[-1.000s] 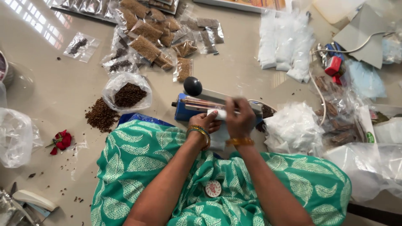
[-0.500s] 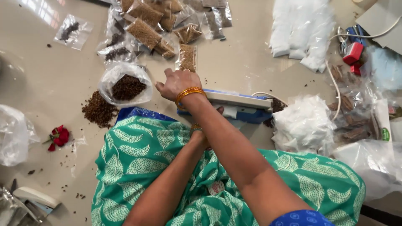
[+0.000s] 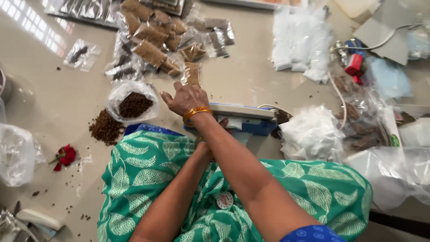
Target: The person seals small plastic bags containing granular material using a manual heat sealer.
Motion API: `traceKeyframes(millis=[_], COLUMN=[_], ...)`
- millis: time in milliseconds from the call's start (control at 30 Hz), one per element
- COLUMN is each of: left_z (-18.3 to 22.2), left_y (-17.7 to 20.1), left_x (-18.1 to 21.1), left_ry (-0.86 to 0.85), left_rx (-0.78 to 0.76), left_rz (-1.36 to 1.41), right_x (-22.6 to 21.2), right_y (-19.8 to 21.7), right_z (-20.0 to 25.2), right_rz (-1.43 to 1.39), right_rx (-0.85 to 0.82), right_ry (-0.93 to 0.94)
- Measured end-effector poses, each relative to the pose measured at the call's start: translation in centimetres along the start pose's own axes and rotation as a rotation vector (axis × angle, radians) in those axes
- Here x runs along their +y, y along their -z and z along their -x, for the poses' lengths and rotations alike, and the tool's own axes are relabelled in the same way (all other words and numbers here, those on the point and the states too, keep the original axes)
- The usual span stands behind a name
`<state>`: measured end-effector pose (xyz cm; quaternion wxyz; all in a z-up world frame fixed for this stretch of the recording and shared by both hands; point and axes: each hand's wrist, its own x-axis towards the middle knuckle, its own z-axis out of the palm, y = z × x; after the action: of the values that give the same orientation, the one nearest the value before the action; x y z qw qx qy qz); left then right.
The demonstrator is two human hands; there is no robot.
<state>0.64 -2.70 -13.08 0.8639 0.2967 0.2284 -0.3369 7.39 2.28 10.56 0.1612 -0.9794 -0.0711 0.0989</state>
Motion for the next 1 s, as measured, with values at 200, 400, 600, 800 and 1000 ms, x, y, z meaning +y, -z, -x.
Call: traceKeyframes(millis=[200,400,600,800,1000], left_z=[-2.7,-1.2,2.4,4.1,0.2], left_y=[0.5,-0.6,-3.6,-4.6,-2.0], left_x=[0.1,1.1,2.6,3.4,2.5], left_ry=[-0.159,-0.299,-0.267,-0.236,-0.332], left_rx=[-0.047,0.033,0.111,0.141,0.325], left_rz=[0.057,0.035,-0.148,-0.115,-0.347], right_x=[4.0,8.6,13.5,13.9,12.2], right_y=[-2.3,-0.5,-0.9,-3.7,-3.9], right_z=[-0.1,2.9,10.9,13.3,12.6], right_rz=[-0.201,-0.632,-0.733,0.009,0.174], right_rx=[0.176,0.400,0.732,0.674,0.575], right_ry=[0.246,0.451,0.203,0.189,0.190])
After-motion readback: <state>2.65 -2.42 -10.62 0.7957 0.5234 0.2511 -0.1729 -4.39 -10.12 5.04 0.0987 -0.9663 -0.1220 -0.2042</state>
